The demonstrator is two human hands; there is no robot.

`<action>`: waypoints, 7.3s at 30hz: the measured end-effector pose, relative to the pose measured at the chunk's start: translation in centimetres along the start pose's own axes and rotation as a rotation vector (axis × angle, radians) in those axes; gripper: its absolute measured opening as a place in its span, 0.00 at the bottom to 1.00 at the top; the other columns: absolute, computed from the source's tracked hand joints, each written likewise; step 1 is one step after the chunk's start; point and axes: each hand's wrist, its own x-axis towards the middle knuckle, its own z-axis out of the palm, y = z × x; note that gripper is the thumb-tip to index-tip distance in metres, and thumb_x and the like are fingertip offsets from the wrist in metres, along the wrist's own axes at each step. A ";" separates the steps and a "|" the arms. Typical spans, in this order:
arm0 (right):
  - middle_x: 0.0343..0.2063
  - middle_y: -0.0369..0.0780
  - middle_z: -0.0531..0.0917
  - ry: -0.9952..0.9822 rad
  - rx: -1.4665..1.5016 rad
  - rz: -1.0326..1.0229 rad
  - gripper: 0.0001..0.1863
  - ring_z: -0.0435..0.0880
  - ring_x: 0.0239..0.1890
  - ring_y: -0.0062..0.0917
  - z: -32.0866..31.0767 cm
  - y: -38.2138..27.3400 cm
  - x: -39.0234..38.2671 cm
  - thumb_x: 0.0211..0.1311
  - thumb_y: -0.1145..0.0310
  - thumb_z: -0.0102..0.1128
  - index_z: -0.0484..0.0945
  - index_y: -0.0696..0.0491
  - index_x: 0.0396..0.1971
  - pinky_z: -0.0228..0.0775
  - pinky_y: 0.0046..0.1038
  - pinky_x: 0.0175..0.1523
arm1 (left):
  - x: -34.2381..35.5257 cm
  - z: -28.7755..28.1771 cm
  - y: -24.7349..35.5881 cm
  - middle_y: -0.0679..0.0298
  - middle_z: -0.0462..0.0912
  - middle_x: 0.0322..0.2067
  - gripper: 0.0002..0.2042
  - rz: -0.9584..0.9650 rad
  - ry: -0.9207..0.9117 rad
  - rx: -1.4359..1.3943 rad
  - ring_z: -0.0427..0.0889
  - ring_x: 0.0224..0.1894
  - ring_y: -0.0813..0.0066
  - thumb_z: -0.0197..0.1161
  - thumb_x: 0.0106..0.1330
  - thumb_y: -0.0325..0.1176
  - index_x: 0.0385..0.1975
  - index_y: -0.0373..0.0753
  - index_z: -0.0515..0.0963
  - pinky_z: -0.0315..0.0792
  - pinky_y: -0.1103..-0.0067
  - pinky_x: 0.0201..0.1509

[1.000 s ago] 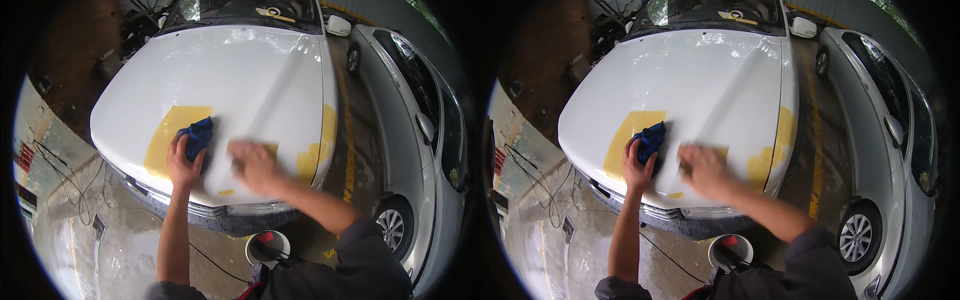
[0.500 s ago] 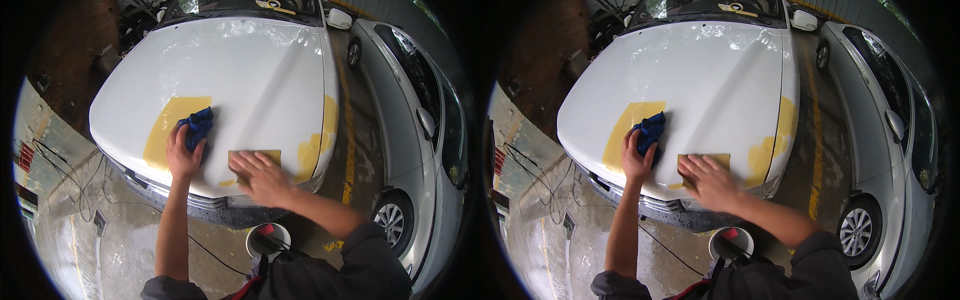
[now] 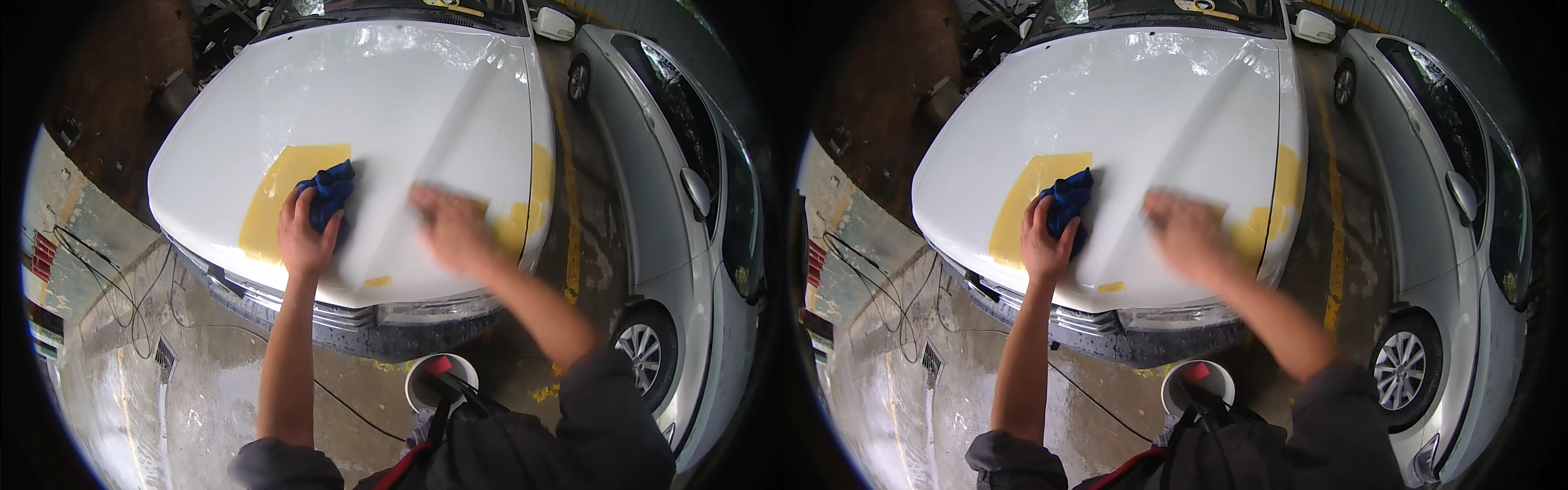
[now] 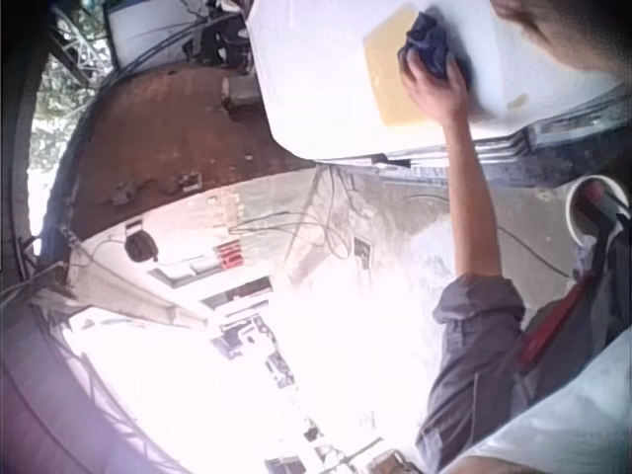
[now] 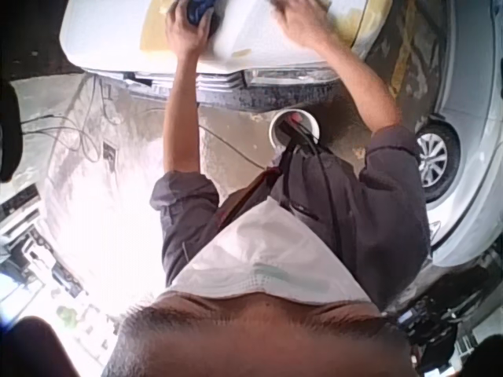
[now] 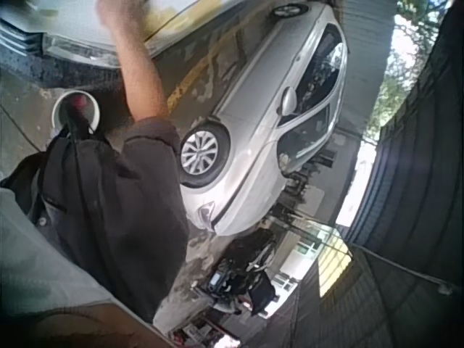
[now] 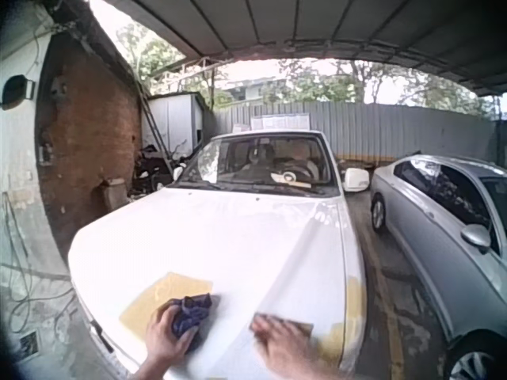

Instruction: The person sands the hood of a white car using a sanding block and wipes the surface with a blue cloth. They repeatedly dip the cloth into a bucket of water and continue sanding different sections of the hood.

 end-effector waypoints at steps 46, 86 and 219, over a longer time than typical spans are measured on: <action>0.55 0.46 0.83 0.489 -0.027 -0.280 0.18 0.77 0.64 0.44 -7.4 18.4 13.9 0.70 0.60 0.58 0.80 0.55 0.52 0.63 0.47 0.70 | 24.1 14.0 24.6 0.62 0.87 0.35 0.11 0.315 -0.221 0.286 0.88 0.40 0.56 0.70 0.57 0.40 0.38 0.45 0.81 0.83 0.63 0.43; 0.82 0.38 0.57 -0.107 -0.138 -0.300 0.34 0.51 0.84 0.30 -3.2 10.7 7.8 0.78 0.49 0.49 0.66 0.50 0.77 0.39 0.42 0.85 | 4.6 3.1 2.5 0.58 0.80 0.61 0.24 0.006 -0.060 0.212 0.73 0.68 0.50 0.73 0.62 0.37 0.60 0.46 0.80 0.67 0.57 0.72; 0.81 0.34 0.57 0.003 -0.169 -0.407 0.33 0.50 0.83 0.32 -1.0 9.6 7.8 0.81 0.46 0.41 0.65 0.49 0.77 0.40 0.45 0.84 | 5.2 4.1 2.1 0.55 0.80 0.60 0.24 0.067 -0.057 0.218 0.76 0.64 0.49 0.72 0.62 0.33 0.60 0.42 0.79 0.69 0.59 0.69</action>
